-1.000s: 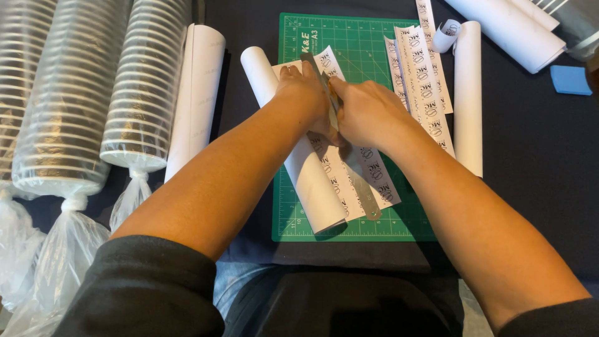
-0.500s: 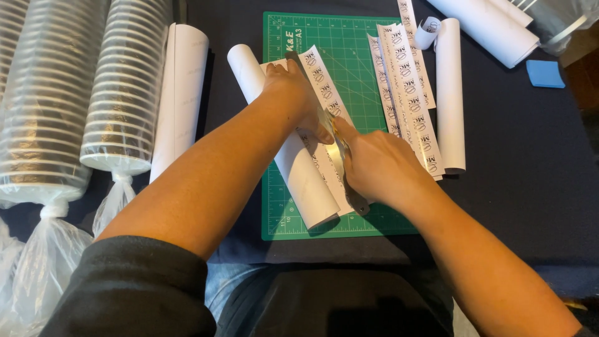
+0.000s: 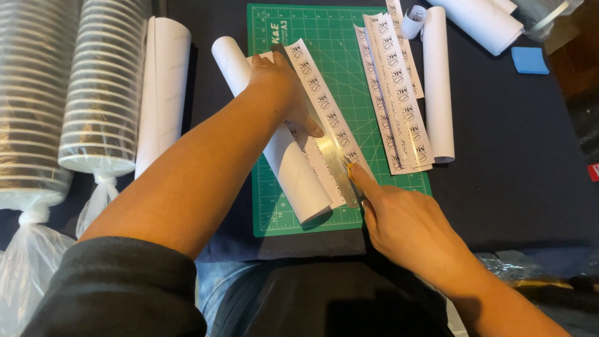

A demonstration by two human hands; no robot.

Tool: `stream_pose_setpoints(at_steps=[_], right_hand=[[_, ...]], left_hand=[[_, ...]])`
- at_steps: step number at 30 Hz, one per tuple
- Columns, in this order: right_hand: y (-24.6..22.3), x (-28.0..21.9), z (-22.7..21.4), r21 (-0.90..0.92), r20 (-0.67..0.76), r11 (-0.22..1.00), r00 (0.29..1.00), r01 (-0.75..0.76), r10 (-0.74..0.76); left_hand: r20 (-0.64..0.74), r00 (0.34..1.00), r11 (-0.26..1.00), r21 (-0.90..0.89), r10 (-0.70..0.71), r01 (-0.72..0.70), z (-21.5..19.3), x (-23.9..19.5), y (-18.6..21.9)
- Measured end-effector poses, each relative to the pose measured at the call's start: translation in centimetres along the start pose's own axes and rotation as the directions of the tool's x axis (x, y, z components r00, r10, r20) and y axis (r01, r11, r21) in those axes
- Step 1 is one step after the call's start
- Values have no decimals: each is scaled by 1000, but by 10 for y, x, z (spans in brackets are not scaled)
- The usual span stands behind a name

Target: Using a utility knife and a metal ruler to cut printed paper strips from a roll on a cutting mat.

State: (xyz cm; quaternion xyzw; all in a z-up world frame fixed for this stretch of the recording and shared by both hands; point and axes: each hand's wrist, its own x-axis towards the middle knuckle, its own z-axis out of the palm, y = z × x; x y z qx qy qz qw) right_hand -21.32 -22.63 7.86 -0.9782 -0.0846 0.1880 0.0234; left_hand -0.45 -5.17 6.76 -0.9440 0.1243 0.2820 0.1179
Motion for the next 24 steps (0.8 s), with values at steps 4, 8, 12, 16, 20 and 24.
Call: stream_pose_setpoints(at_steps=[4,8,12,16,20,24], right_hand=[[12,-15,20,16,-8,1000,1000,-3,3],[17,-31,27,-5,63,997,995,-71,71],[15,-47,24,14,120,991,984,-133,131],[24,-58,41,-40,155,988,976,-151,155],[28,-70,45,-24,162,986,973,-164,166],[31,-76,43,41,171,985,973,-166,157]], left_hand=[[27,1000,998,65,13,-15,0,10,2],[38,999,997,71,21,-23,0,11,2],[42,999,996,89,20,-23,0,13,3],[55,998,995,99,12,-17,0,16,4],[68,998,995,102,14,-21,-1,16,4],[-9,1000,998,65,8,-7,1,9,2]])
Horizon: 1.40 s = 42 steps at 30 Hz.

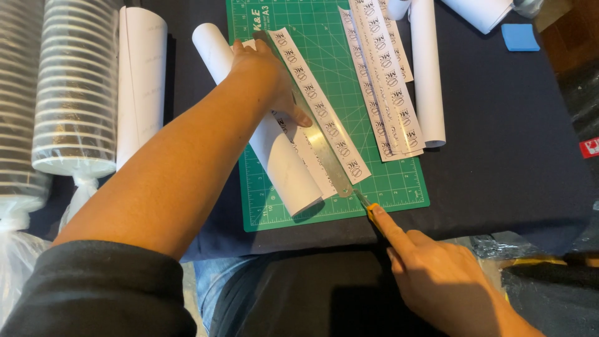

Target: Using a utility knife and a metal ruler to cut printed paper strips from a roll on a cutting mat.

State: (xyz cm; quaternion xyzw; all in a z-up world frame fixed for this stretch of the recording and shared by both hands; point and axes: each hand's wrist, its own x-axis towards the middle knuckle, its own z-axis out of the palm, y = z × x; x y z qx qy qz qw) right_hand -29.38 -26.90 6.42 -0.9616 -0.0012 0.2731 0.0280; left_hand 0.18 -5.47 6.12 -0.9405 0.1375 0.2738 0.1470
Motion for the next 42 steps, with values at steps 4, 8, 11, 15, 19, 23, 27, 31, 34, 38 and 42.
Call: stream_pose_setpoints(at_steps=[4,8,11,15,19,23,27,31,34,38,42], right_hand=[[17,14,-6,46,81,989,988,-138,134],[26,63,-6,196,-414,973,910,122,-30],[7,103,-14,250,-454,965,890,80,44],[-8,122,-18,329,-382,943,919,42,92],[-8,109,-36,454,-412,888,901,78,132],[34,119,-55,416,-552,908,807,49,210],[65,133,-60,417,-592,909,763,14,260],[38,112,-42,296,-694,954,698,55,175],[-5,95,-18,178,-714,976,698,122,43],[-42,82,-12,242,-476,949,877,201,-64],[-38,86,-16,196,-439,961,894,192,-89]], left_hand=[[58,998,999,35,27,-29,-5,-10,-1],[-20,999,999,16,48,-48,0,-15,-2],[-256,967,999,-47,7,-20,10,-45,2],[-445,895,989,-113,40,-100,33,-21,-11],[-525,849,979,-143,50,-147,46,-13,-18],[-575,817,948,-275,-31,-158,51,-33,-21],[-626,746,885,-453,-227,-111,67,-56,-24],[-497,781,741,-669,-379,-66,79,-84,-26],[-394,806,722,-689,-441,59,95,-88,-29],[-313,833,595,-804,-457,25,110,-72,-37],[-325,822,394,-909,-469,-135,105,-74,-33]])
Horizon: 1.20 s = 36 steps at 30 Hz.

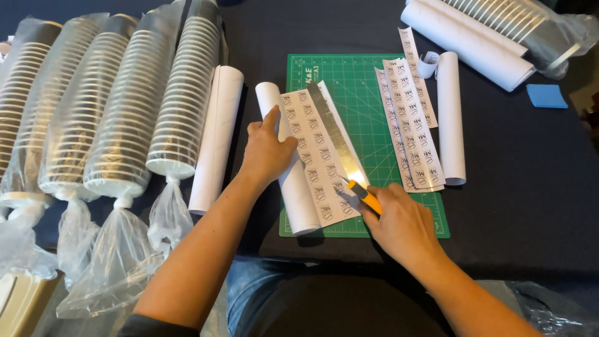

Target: Using a utility knife and a metal ruler to cut printed paper strips from a roll on a cutting mat.

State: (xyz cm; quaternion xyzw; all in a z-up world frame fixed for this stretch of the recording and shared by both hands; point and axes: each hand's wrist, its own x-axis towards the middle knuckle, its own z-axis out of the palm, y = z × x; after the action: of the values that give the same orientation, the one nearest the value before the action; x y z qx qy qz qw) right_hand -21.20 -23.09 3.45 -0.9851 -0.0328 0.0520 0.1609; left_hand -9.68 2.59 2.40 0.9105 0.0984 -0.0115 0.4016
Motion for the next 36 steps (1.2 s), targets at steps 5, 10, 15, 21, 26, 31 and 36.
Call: stream_pose_setpoints(at_steps=[5,10,15,21,26,31,36], right_hand=[[16,15,-8,-65,3,997,999,-52,52],[14,18,-17,-45,9,996,997,-75,75],[11,17,-19,-35,49,995,994,-95,97],[11,17,-16,-28,37,992,992,-122,123],[8,15,-21,-8,26,994,994,-110,110],[14,16,-17,-16,15,995,995,-94,94],[12,12,-22,43,26,997,998,-65,64]], left_hand=[[-27,997,975,-208,70,-74,16,-1,27],[-1,995,994,29,101,-101,29,-6,46],[162,625,412,622,764,-665,74,42,2],[157,795,433,769,587,-471,94,78,5],[153,879,525,751,451,-400,82,89,25],[257,889,579,684,379,-444,60,69,51],[296,845,574,630,445,-523,73,89,34]])
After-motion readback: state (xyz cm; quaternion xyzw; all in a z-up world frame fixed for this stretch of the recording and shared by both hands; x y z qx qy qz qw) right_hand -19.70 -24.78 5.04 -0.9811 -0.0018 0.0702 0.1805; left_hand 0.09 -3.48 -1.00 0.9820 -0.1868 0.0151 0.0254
